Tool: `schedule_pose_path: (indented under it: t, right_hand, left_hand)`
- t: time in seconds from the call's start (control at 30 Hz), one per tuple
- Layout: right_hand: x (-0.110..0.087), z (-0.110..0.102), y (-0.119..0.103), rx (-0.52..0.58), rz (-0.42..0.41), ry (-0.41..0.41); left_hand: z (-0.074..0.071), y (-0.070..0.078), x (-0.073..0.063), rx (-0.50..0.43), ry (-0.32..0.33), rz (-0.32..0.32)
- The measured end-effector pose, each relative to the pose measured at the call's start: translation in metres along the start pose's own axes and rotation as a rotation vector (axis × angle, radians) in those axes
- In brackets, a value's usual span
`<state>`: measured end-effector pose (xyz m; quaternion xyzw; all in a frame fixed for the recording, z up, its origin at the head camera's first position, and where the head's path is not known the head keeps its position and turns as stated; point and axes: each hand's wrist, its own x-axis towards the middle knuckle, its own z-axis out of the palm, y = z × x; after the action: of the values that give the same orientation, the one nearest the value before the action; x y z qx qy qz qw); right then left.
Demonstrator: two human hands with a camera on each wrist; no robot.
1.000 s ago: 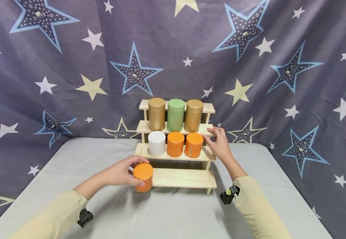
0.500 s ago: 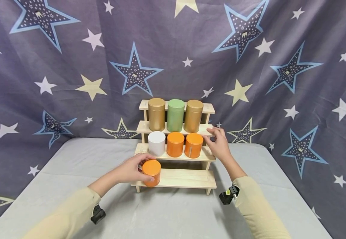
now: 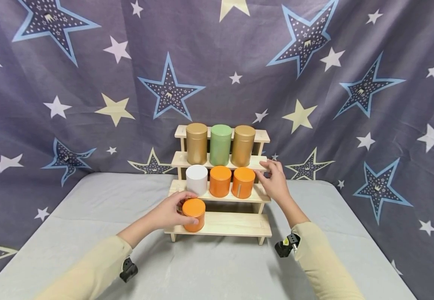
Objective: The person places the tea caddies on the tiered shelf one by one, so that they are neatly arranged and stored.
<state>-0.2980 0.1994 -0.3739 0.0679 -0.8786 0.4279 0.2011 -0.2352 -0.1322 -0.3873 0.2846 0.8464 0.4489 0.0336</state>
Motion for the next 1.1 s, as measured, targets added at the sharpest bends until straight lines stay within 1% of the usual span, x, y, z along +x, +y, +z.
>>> schedule_pose_path:
  t: [0.07, 0.13, 0.27, 0.63, 0.8, 0.93, 1.1]
  right_hand:
    - [0.0002, 0.0002, 0.0000, 0.001, -0.002, 0.004]
    - [0.0002, 0.0003, -0.0001, 0.004, 0.000, 0.005]
    - [0.0000, 0.0004, 0.0003, 0.004, 0.004, 0.003]
    - [-0.0008, 0.0002, 0.0005, 0.009, -0.004, 0.010]
    - [-0.0006, 0.0003, 0.0004, 0.010, 0.004, 0.000]
    - [0.0002, 0.0002, 0.0021, 0.007, -0.006, 0.003]
    - [0.0006, -0.0006, 0.0036, -0.002, -0.011, 0.008]
  left_hand:
    - [0.0005, 0.0015, -0.0002, -0.016, 0.001, 0.004]
    - [0.0010, 0.0036, 0.0000, -0.037, -0.007, -0.020]
    - [0.0027, 0.0056, -0.0005, -0.056, -0.008, -0.046]
    - [0.0054, 0.0018, -0.0010, -0.021, 0.005, -0.047]
    - [0.0041, -0.0016, -0.0027, -0.012, 0.014, -0.053]
    - [0.0014, -0.0009, -0.0059, -0.029, 0.013, -0.051]
    - [-0.0034, -0.0030, -0.0081, -0.041, 0.002, -0.073]
